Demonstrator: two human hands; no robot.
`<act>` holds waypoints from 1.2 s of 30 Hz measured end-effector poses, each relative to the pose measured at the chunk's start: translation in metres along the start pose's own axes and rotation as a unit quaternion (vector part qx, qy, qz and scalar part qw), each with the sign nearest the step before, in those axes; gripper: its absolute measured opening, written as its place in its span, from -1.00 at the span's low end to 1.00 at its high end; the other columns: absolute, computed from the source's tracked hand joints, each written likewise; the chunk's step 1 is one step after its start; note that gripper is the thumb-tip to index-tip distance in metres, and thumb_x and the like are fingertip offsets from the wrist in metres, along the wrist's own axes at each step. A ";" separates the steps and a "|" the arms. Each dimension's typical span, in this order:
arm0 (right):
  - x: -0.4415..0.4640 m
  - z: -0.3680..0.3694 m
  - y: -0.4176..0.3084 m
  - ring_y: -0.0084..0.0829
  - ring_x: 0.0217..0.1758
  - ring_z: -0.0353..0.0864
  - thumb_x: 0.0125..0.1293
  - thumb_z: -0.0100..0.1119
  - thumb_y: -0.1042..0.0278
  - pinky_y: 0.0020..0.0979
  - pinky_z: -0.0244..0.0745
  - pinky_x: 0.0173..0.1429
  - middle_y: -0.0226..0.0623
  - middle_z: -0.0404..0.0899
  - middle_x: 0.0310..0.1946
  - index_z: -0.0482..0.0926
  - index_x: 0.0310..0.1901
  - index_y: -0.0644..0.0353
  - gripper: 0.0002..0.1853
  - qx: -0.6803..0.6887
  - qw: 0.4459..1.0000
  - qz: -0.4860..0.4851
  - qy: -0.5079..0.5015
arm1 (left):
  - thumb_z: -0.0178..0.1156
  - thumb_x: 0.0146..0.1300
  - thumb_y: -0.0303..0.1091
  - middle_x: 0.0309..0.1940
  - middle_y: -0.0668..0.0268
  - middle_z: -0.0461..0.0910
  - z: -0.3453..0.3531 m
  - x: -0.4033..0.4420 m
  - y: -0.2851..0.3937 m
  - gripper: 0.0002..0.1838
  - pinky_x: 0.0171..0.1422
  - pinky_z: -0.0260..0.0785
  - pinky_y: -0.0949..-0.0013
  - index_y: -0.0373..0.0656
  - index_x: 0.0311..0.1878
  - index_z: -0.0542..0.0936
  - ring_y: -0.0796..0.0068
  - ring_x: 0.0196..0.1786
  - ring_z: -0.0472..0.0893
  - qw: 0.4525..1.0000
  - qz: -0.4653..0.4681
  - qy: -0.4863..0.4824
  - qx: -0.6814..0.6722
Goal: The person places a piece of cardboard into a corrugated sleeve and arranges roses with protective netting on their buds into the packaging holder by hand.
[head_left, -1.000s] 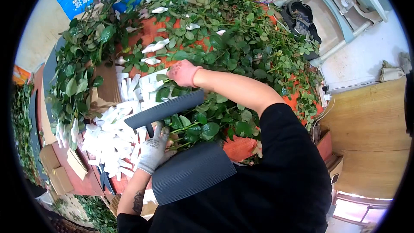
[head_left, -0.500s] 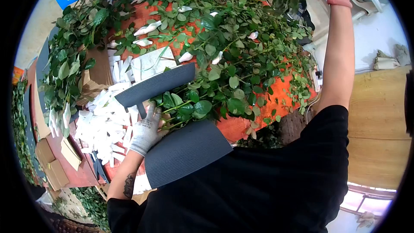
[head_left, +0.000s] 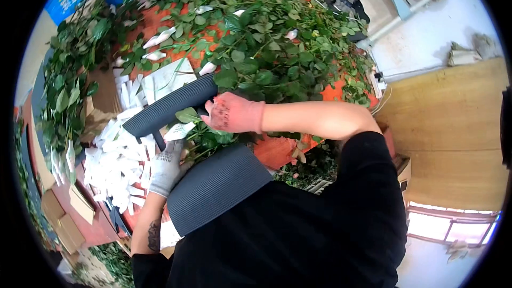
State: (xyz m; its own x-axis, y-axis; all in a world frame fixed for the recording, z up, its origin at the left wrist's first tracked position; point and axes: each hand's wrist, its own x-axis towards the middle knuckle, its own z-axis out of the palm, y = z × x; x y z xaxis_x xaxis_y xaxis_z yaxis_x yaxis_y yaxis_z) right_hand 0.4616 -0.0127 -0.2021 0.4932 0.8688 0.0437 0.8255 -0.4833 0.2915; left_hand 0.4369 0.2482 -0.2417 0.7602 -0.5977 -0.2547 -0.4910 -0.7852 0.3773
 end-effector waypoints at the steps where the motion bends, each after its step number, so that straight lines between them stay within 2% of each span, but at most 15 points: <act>1: 0.000 0.016 -0.004 -0.40 -0.50 0.48 0.20 -0.04 0.39 -0.38 0.33 -0.36 -0.28 0.47 -0.46 0.55 -0.11 0.11 -0.75 -0.042 0.999 -0.011 0.003 | 0.30 0.02 0.01 0.04 0.12 0.51 0.002 -0.002 0.000 -0.25 -0.12 0.46 0.13 -0.09 0.25 0.29 0.10 -0.14 0.61 1.000 0.009 0.020 0.004; 3: 0.008 0.018 -0.006 -0.35 -0.47 0.51 0.17 -0.01 0.35 -0.36 0.31 -0.44 -0.26 0.50 -0.43 0.56 -0.06 0.12 -0.70 -0.043 0.999 -0.017 0.004 | 0.29 0.02 0.00 0.03 0.11 0.52 -0.004 -0.001 0.001 -0.26 -0.13 0.47 0.13 -0.10 0.24 0.30 0.09 -0.16 0.62 1.000 0.013 0.016 0.007; 5: 0.017 0.001 -0.012 -0.33 -0.46 0.51 0.16 -0.01 0.33 -0.35 0.32 -0.43 -0.23 0.51 -0.43 0.57 -0.11 0.13 -0.72 0.051 0.992 0.020 -0.111 | 0.29 0.03 0.00 0.01 0.11 0.52 0.000 -0.003 -0.003 -0.27 -0.15 0.47 0.14 -0.10 0.24 0.31 0.08 -0.18 0.62 1.000 0.016 0.004 0.005; 7: 0.019 0.012 -0.010 -0.32 -0.44 0.53 0.17 -0.01 0.32 -0.32 0.34 -0.43 -0.21 0.53 -0.43 0.58 -0.17 0.14 -0.76 0.033 0.999 -0.020 0.034 | 0.28 0.04 0.00 0.03 0.09 0.50 0.017 0.001 -0.016 -0.28 -0.19 0.48 0.14 -0.10 0.24 0.32 0.09 -0.20 0.62 0.999 0.033 -0.020 0.013; 9: 0.029 0.020 -0.012 -0.33 -0.40 0.55 0.17 0.01 0.31 -0.34 0.38 -0.39 -0.19 0.55 -0.40 0.58 -0.21 0.14 -0.78 0.073 0.997 0.022 -0.007 | 0.27 0.04 0.01 0.05 0.08 0.49 0.009 0.001 -0.007 -0.29 -0.18 0.48 0.13 -0.09 0.24 0.34 0.09 -0.20 0.62 0.997 0.052 0.041 0.028; 11: 0.029 0.053 -0.012 -0.31 -0.39 0.54 0.17 0.02 0.32 -0.30 0.44 -0.30 -0.19 0.54 -0.36 0.57 -0.18 0.14 -0.78 0.095 0.993 0.048 -0.040 | 0.26 0.06 -0.02 0.19 0.02 0.38 -0.018 0.002 0.013 -0.26 0.02 0.42 0.06 -0.18 0.28 0.32 -0.03 0.02 0.53 0.991 -0.070 -0.106 -0.029; 13: 0.020 0.071 -0.016 -0.35 -0.44 0.49 0.16 0.01 0.39 -0.31 0.47 -0.24 -0.24 0.54 -0.33 0.55 -0.20 0.20 -0.80 0.115 0.992 0.041 -0.037 | 0.26 0.06 -0.02 0.20 0.06 0.38 -0.018 0.002 0.011 -0.28 0.10 0.38 0.06 -0.16 0.27 0.34 -0.01 0.03 0.52 0.992 -0.077 -0.088 -0.051; 17: 0.027 0.015 -0.029 -0.38 -0.45 0.49 0.12 0.03 0.38 -0.34 0.46 -0.28 -0.26 0.51 -0.37 0.53 -0.13 0.18 -0.73 0.124 0.990 0.059 -0.004 | 0.20 0.14 -0.05 0.10 0.11 0.48 0.030 -0.001 -0.024 -0.46 0.19 0.32 0.07 -0.15 0.14 0.47 0.11 -0.06 0.58 0.965 0.117 0.189 0.141; 18: 0.034 0.007 -0.031 -0.39 -0.45 0.49 0.11 0.03 0.38 -0.35 0.45 -0.29 -0.27 0.50 -0.38 0.53 -0.11 0.18 -0.71 0.126 0.990 0.060 0.004 | 0.18 0.16 -0.05 0.05 0.12 0.51 0.036 -0.001 -0.027 -0.50 0.29 0.17 0.00 -0.19 0.08 0.50 0.18 -0.04 0.57 0.992 0.082 0.090 0.040; 19: 0.039 0.007 -0.032 -0.40 -0.45 0.49 0.10 0.04 0.38 -0.35 0.45 -0.30 -0.28 0.49 -0.39 0.52 -0.09 0.18 -0.69 0.120 0.991 0.067 0.007 | 0.18 0.15 -0.02 0.05 0.12 0.51 0.018 -0.002 -0.016 -0.48 0.25 0.21 0.03 -0.21 0.06 0.50 0.24 -0.07 0.59 0.999 0.027 0.016 0.014; 21: 0.044 0.013 -0.026 -0.41 -0.45 0.49 0.08 0.05 0.38 -0.37 0.44 -0.33 -0.29 0.48 -0.41 0.51 -0.05 0.17 -0.65 0.090 0.992 0.084 0.010 | 0.22 0.07 -0.02 0.04 0.17 0.49 0.031 0.007 -0.018 -0.38 -0.05 0.42 0.07 -0.17 0.17 0.44 0.19 -0.16 0.62 0.981 0.101 0.138 0.087; 24: 0.054 0.036 -0.019 -0.43 -0.46 0.49 0.06 0.06 0.38 -0.38 0.43 -0.35 -0.30 0.46 -0.43 0.50 -0.01 0.16 -0.61 0.077 0.994 0.077 0.027 | 0.23 0.06 -0.02 0.08 0.22 0.47 0.020 0.005 -0.013 -0.38 -0.22 0.49 0.18 -0.09 0.18 0.45 0.21 -0.23 0.65 0.995 0.044 0.089 0.004; 29: 0.053 0.062 -0.017 -0.26 -0.32 0.59 0.08 0.08 0.34 -0.25 0.48 -0.25 -0.22 0.57 -0.28 0.59 -0.10 0.05 -0.70 0.078 0.985 0.091 0.121 | 0.24 0.07 -0.04 0.21 0.23 0.39 0.004 0.001 -0.001 -0.40 -0.24 0.51 0.18 -0.10 0.17 0.46 0.23 -0.24 0.65 1.000 0.002 0.023 -0.007; 33: 0.056 0.078 -0.028 -0.24 -0.31 0.59 0.09 0.07 0.33 -0.25 0.48 -0.21 -0.22 0.57 -0.25 0.59 -0.10 0.03 -0.70 0.078 0.988 0.096 0.089 | 0.29 0.03 -0.06 0.34 0.17 0.25 0.009 -0.006 0.000 -0.28 -0.34 0.49 0.19 -0.14 0.26 0.35 0.24 -0.28 0.66 1.000 0.022 0.015 0.000; 36: 0.059 0.082 -0.031 -0.27 -0.16 0.58 -0.04 0.27 0.26 -0.26 0.49 -0.08 -0.28 0.53 -0.18 0.57 -0.09 0.00 -0.61 0.077 0.991 0.100 0.048 | 0.30 0.02 -0.06 0.31 0.20 0.28 0.004 -0.009 0.004 -0.32 -0.33 0.50 0.19 -0.13 0.21 0.40 0.25 -0.27 0.66 0.999 0.018 0.032 -0.003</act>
State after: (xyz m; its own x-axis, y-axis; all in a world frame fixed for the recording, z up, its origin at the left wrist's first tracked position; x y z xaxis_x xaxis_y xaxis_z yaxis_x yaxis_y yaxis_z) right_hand 0.4882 0.0448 -0.2868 0.6292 0.7565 0.1784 0.7494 -0.6514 0.1186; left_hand 0.4265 0.2498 -0.2417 0.7685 -0.6132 -0.1828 -0.5154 -0.7625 0.3910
